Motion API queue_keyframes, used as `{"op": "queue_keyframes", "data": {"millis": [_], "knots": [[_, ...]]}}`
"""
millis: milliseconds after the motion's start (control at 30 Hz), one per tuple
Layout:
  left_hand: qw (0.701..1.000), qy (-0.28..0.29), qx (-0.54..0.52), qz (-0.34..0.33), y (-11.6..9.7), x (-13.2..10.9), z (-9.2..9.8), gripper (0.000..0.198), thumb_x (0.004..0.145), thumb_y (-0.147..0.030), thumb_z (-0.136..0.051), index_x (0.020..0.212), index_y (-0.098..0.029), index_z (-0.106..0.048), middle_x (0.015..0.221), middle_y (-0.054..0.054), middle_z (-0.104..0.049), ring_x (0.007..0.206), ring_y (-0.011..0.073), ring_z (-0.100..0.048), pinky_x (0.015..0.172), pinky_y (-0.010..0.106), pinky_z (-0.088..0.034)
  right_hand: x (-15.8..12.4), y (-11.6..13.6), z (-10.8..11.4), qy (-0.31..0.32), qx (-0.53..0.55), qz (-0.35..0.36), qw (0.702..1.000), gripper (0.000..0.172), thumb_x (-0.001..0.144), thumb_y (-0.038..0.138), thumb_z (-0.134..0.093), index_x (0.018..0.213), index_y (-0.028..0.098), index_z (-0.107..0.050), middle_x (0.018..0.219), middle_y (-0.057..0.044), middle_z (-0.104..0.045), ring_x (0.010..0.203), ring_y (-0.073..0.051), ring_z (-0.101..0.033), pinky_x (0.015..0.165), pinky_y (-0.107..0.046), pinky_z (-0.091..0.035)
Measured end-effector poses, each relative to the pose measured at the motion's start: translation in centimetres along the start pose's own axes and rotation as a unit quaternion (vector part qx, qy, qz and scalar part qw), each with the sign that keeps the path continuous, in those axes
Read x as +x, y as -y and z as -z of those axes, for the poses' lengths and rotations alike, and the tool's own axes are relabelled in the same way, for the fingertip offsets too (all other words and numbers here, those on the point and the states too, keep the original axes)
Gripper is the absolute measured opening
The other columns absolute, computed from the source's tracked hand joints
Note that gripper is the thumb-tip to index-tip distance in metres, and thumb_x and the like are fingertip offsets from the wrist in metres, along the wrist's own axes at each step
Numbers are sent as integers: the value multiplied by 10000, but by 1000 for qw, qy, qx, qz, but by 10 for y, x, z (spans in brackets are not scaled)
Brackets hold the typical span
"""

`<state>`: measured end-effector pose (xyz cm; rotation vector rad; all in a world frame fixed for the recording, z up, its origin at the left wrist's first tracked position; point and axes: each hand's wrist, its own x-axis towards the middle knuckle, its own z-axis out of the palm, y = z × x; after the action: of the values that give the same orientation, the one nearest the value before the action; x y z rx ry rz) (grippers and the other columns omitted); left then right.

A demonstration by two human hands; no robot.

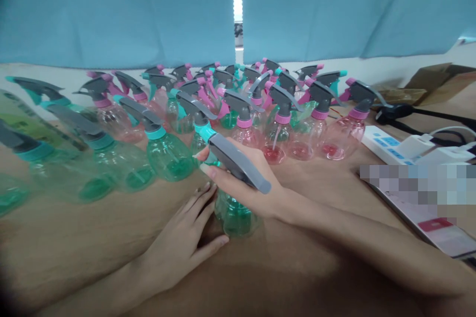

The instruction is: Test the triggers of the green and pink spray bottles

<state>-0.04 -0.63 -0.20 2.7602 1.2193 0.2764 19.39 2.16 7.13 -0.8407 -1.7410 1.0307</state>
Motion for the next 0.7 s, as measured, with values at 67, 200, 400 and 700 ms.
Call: {"op": "queue_keyframes", "data": {"millis": [67, 200, 400, 700], "knots": [[1000, 8, 5, 1, 0, 0, 1, 694, 936, -538, -503, 1410, -46, -384, 1513, 212, -294, 1402, 339, -231, 1112, 507, -262, 0, -1, 0, -2, -3, 2, 1000, 155, 867, 377, -589, 978, 269, -578, 639, 56, -501, 500, -113, -433, 598, -289, -443], [1000, -4, -1, 3, 0, 0, 0, 685, 940, -553, -480, 1423, -81, -367, 1515, 196, -300, 1401, 329, -241, 1106, 505, -274, -1, -1, 1, -3, -11, 0, 1000, 141, 868, 372, -585, 968, 273, -581, 626, 57, -509, 487, -115, -431, 579, -290, -436], [1000, -13, -11, 0, 1, -1, -1, 663, 936, -542, -496, 1429, -119, -363, 1515, 182, -307, 1399, 329, -245, 1105, 506, -271, -2, 1, 1, -5, -21, 7, 1000, 107, 867, 346, -580, 943, 272, -571, 610, 61, -481, 471, -111, -399, 552, -286, -418], [1000, 12, 9, 5, -1, 0, 1, 708, 938, -554, -487, 1411, -39, -376, 1513, 219, -287, 1404, 327, -233, 1110, 505, -261, 1, 7, 0, 1, -16, -2, 1000, 92, 860, 321, -571, 926, 262, -542, 615, 61, -439, 485, -111, -372, 526, -283, -373]]}}
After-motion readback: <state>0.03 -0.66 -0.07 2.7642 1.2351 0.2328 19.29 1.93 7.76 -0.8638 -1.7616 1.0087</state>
